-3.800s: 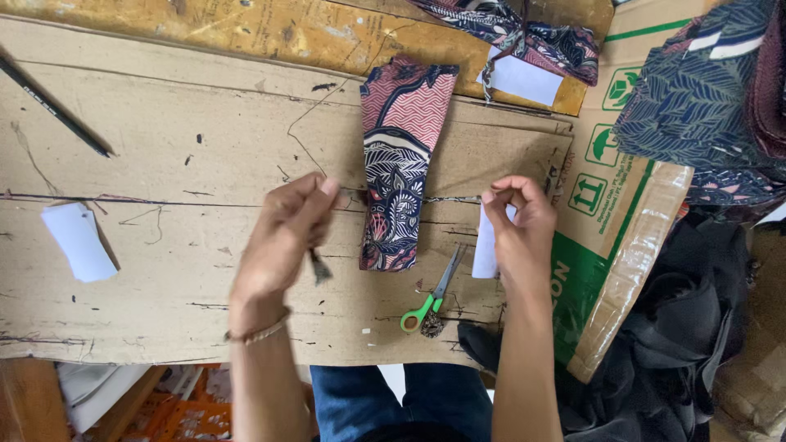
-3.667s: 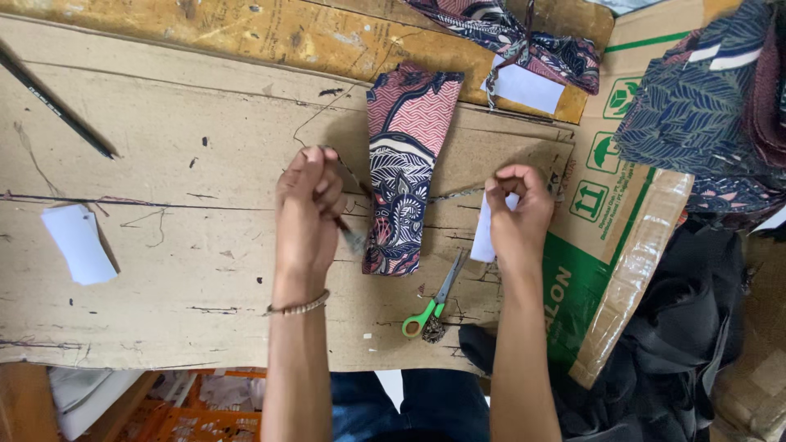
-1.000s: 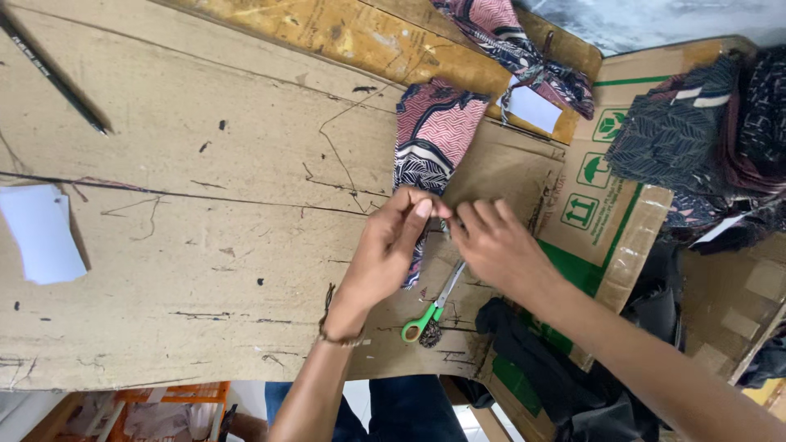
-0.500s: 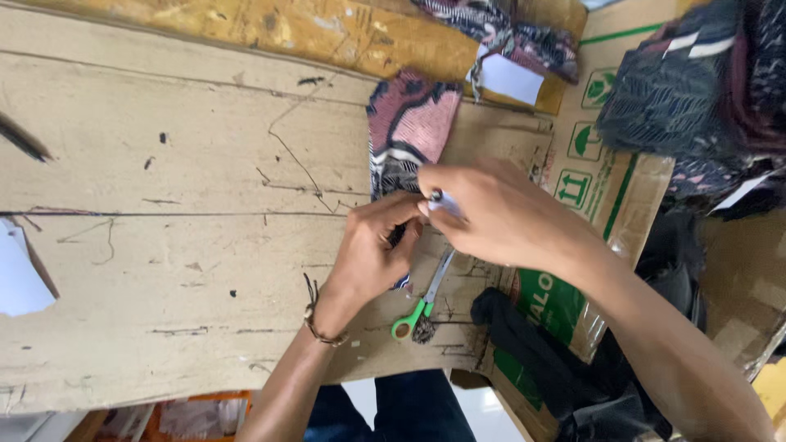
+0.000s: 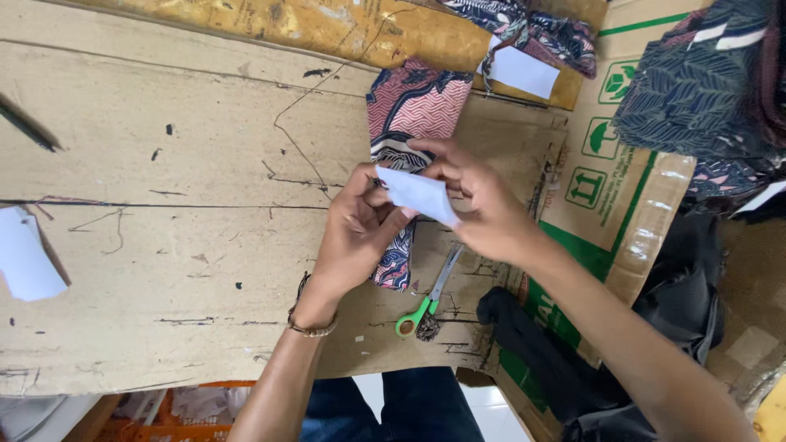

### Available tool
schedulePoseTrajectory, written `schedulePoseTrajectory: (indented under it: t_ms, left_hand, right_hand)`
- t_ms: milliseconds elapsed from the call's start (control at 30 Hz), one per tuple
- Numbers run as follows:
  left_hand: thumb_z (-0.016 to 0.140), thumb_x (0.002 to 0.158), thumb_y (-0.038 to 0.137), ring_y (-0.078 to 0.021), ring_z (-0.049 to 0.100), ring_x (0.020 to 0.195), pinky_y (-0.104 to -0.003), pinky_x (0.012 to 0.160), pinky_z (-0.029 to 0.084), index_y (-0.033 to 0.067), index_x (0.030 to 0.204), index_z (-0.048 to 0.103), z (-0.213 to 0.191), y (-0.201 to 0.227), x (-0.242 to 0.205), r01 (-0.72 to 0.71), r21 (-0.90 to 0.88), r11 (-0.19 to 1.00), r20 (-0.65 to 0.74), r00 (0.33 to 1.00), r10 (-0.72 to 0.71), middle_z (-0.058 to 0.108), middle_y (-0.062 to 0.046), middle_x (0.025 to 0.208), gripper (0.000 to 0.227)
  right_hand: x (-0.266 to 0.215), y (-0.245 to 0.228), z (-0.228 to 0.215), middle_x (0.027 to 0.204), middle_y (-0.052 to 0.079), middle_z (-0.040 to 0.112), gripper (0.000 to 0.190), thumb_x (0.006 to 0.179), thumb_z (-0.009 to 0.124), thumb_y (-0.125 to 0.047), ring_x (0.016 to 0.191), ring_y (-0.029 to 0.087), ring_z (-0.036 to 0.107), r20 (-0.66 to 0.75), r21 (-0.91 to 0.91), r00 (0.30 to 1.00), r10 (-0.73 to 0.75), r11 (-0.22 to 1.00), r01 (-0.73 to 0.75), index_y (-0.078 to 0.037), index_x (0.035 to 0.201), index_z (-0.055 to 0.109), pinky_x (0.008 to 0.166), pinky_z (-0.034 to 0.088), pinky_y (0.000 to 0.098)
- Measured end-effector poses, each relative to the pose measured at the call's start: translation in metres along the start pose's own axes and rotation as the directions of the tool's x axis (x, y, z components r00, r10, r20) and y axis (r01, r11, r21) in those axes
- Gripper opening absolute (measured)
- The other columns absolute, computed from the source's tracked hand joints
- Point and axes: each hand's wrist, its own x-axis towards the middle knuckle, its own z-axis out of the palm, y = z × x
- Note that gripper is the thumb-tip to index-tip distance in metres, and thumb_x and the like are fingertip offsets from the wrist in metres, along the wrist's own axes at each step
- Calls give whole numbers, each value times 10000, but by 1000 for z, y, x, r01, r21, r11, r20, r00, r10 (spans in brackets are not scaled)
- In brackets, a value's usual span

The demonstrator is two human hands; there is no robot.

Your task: The person wraps patterned fabric items with a light-colored ribbon, ties the ribbon, and cuts the excess with scissors. They then place the wrapped items into a cardboard box and repeat the process with additional fabric pieces.

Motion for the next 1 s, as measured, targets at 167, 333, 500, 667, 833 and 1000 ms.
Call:
schedulePoseTrajectory:
  t_ms: [167,333,500,667,833,1000]
  left_hand:
    - [668,960,-152,-167,698,1142,-342,1045,587,-39,1251,548,-5,3,-1,31,55,998,24,999,-32,736,-122,1168,335]
    - [675,937,-150,-141,708,1089,-338,1024,597,-24,1243,542,-6,13,-2,53,66,996,15,998,-54,737,-105,1112,356]
    - [738,870,-98,-189,743,998,-308,875,607,-8,1258,587,2,34,-5,-59,638,767,-26,995,98,721,-123,1101,426]
    - [752,861,-22,-318,694,861,-401,717,577,-21,1309,608,7,31,-15,-206,962,179,161,958,238,639,-161,1036,471]
    - [730,787,-20,-301,684,959,-384,785,584,20,1139,610,-6,21,-18,-418,908,26,380,847,372,624,-140,1145,374]
    - [746,693,109,-319,631,977,-465,874,534,40,1077,661,-13,14,-26,-470,882,0,442,829,344,633,-108,1092,399]
  right_hand:
    - [-2,33,3,1258,113,681,562,778,710,63,1218,260,665,7,-362,961,-277,895,260,-45,1321,617,1035,513,383]
    - [-5,45,5,1302,194,613,573,761,814,-57,1261,351,541,-16,-549,904,-426,760,348,-41,1302,626,1079,413,457]
    - [-8,34,18,1175,123,696,360,831,797,-26,1166,298,637,-61,-476,931,-359,831,289,-111,1166,696,1026,483,426]
    - [-11,16,21,1043,103,747,400,844,707,24,965,242,772,-56,-321,962,-268,917,237,-52,1229,629,853,587,342]
    - [-7,15,22,1124,154,721,480,788,643,79,977,284,748,28,-283,914,-404,874,395,-26,1256,620,825,598,364]
    - [-12,11,15,1001,179,673,361,784,790,-101,940,366,668,114,-581,883,-456,690,431,-1,1101,648,792,542,445]
